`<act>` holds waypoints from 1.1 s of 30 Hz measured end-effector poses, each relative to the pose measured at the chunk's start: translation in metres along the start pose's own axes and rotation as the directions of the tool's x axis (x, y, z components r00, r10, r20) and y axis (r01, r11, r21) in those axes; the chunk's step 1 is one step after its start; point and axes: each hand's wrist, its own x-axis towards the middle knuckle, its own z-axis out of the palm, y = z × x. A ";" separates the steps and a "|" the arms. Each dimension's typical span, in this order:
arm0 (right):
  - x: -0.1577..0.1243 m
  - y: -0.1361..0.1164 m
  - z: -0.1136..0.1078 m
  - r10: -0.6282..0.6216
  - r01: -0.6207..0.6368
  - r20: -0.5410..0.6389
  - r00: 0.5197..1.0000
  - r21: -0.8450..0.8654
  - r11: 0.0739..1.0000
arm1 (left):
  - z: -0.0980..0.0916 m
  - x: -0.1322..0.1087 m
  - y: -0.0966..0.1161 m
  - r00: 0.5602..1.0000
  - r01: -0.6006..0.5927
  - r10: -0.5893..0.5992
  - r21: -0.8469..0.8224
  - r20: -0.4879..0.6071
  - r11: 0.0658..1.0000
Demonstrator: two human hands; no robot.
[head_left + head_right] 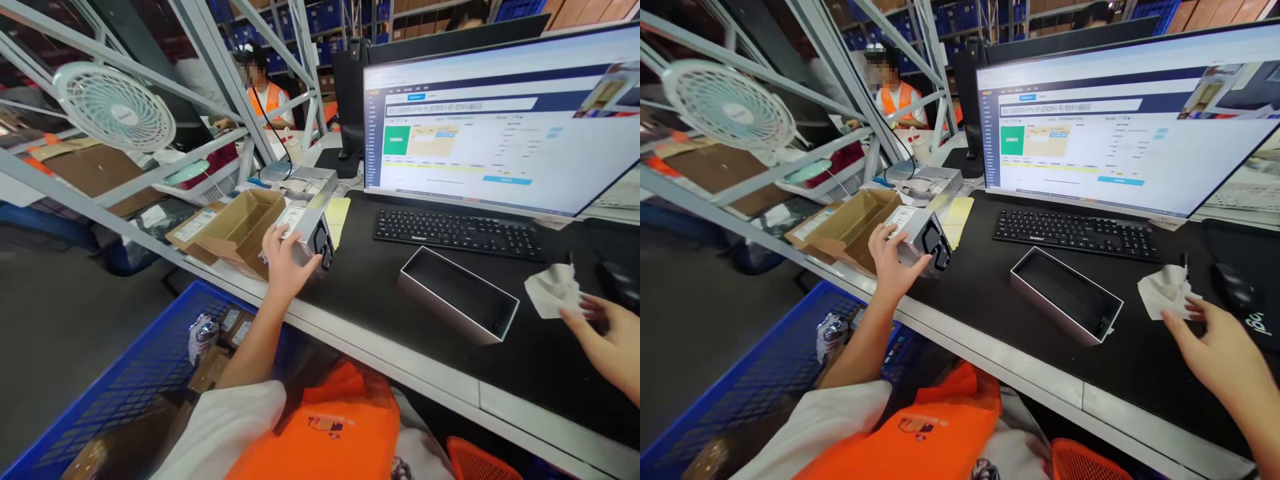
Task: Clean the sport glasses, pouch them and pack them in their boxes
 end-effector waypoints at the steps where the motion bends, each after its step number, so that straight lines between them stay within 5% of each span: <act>1: 0.005 -0.029 0.003 0.067 -0.067 -0.028 0.997 0.004 0.998 | -0.002 -0.002 0.000 1.000 0.008 -0.008 -0.011 0.002 1.000; 4: 0.010 -0.103 0.016 0.010 -0.016 0.083 0.997 0.078 0.997 | -0.004 -0.008 0.014 0.994 -0.023 0.019 -0.042 -0.103 0.999; 7: 0.008 -0.141 0.025 0.030 -0.043 0.130 0.991 0.096 0.994 | 0.002 -0.010 0.054 0.965 -0.192 0.158 -0.153 -0.209 0.969; 10: 0.005 -0.154 0.026 0.009 -0.023 0.161 0.987 0.082 0.996 | 0.019 0.000 0.115 0.897 -0.398 0.441 -0.416 0.009 0.818; 13: 0.000 -0.158 0.027 -0.026 0.018 0.096 0.995 0.085 0.996 | 0.048 0.017 0.181 0.619 -0.479 0.746 -0.634 0.246 0.607; 16: -0.007 -0.160 0.027 -0.115 0.122 -0.060 0.992 0.131 0.984 | 0.081 0.031 0.235 0.330 -0.448 0.882 -0.767 0.336 0.459; 18: -0.014 -0.160 0.022 -0.180 0.192 -0.102 0.978 0.121 0.974 | 0.097 0.035 0.258 0.219 -0.418 0.916 -0.816 0.336 0.399; 20: -0.021 -0.160 0.014 -0.214 0.223 -0.101 0.972 0.092 0.970 | 0.102 0.037 0.270 0.187 -0.429 0.938 -0.834 0.292 0.346; 24: -0.031 -0.164 0.001 -0.256 0.261 -0.087 0.963 0.049 0.964 | 0.091 0.041 0.261 0.234 -0.457 0.944 -0.831 0.232 0.317; 27: -0.033 -0.166 -0.002 -0.311 0.316 -0.090 0.946 0.044 0.948 | 0.082 0.042 0.232 0.320 -0.389 0.922 -0.858 0.216 0.336; 29: -0.030 -0.164 -0.002 -0.342 0.347 -0.081 0.936 0.047 0.937 | 0.083 0.039 0.208 0.444 -0.321 0.881 -0.889 0.165 0.328; 33: -0.019 -0.154 0.003 -0.321 0.328 -0.069 0.944 0.126 0.936 | 0.096 0.027 0.172 0.851 -0.138 0.507 -0.874 0.136 0.467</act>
